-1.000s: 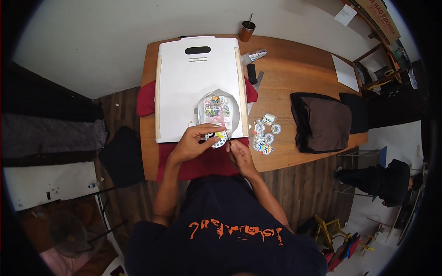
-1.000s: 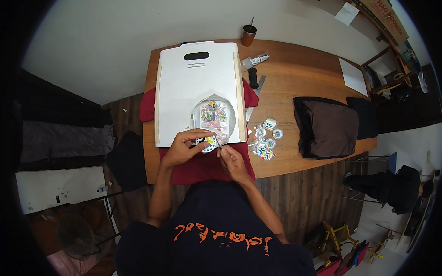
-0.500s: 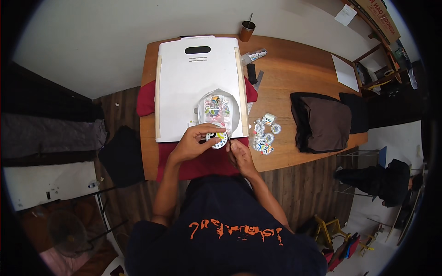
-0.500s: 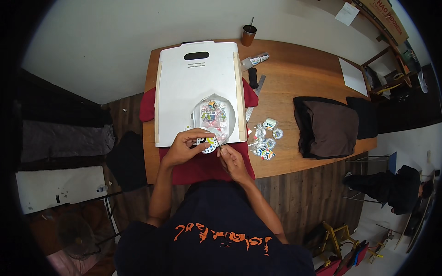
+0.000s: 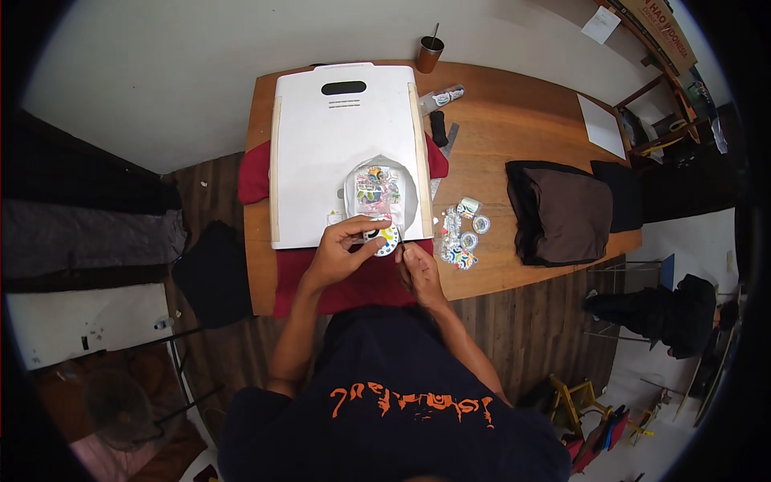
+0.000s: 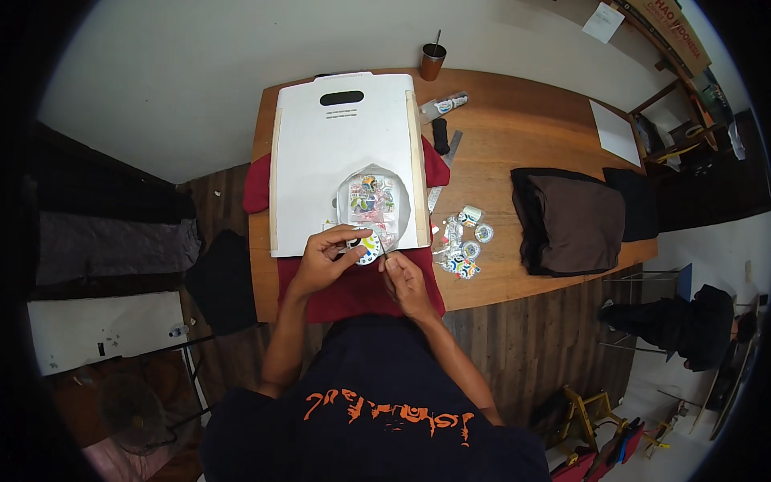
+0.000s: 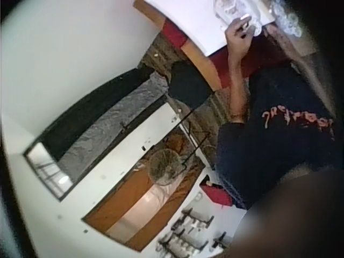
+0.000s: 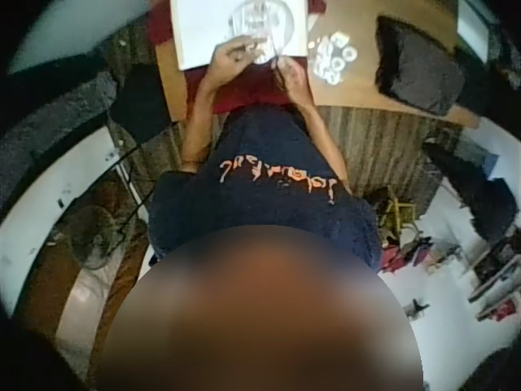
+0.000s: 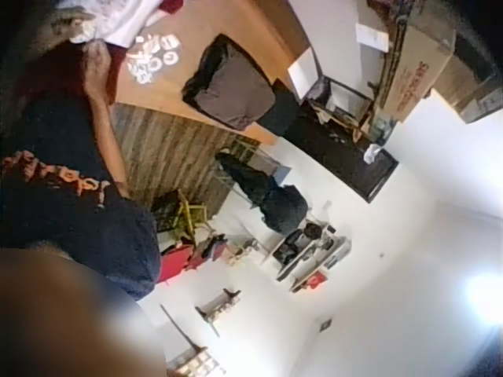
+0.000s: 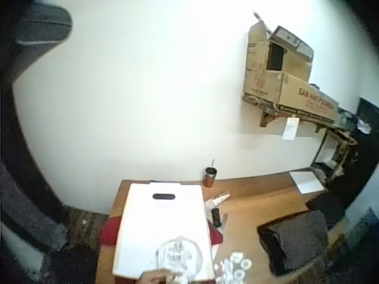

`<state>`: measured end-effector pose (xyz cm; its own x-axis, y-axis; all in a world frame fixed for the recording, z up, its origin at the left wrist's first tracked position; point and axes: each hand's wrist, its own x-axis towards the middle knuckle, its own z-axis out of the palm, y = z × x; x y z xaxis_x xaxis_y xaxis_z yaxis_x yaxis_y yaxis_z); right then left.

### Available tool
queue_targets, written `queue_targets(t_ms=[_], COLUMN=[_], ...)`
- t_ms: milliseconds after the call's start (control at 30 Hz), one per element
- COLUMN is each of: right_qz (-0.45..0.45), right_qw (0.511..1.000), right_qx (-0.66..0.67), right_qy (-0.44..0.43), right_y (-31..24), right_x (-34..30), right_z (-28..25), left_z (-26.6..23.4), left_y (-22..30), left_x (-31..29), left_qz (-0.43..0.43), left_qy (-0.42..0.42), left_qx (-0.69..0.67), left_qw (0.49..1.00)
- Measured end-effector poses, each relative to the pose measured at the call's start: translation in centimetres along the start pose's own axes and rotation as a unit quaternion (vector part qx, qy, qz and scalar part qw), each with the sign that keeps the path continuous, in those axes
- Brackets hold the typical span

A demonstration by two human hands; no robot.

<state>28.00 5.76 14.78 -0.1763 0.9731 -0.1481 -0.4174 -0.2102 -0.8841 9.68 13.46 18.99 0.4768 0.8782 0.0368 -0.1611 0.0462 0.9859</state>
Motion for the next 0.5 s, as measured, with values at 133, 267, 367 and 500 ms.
queue_targets(t_ms=[133, 267, 367, 500], right_qz=[-0.005, -0.014, -0.023, -0.024], right_qw=[1.0, 1.0, 1.0, 0.999], right_qx=[0.008, 0.005, 0.007, 0.016], right_qy=[0.003, 0.008, 0.009, 0.018], right_y=[0.0, -0.1, -0.2, 0.0], right_x=[0.1, 0.1, 0.2, 0.2], right_z=[0.3, 0.4, 0.6, 0.8], left_z=[0.5, 1.3, 1.6, 2.0], left_y=[-0.9, -1.3, -1.3, -2.1], left_x=[-0.1, 0.0, -0.2, -0.2], left_qz=[0.022, 0.055, 0.066, 0.057], left_qy=[0.041, 0.089, 0.111, 0.143], left_qx=[-0.04, -0.05, -0.047, -0.071], left_qw=[0.998, 0.993, 0.991, 0.985])
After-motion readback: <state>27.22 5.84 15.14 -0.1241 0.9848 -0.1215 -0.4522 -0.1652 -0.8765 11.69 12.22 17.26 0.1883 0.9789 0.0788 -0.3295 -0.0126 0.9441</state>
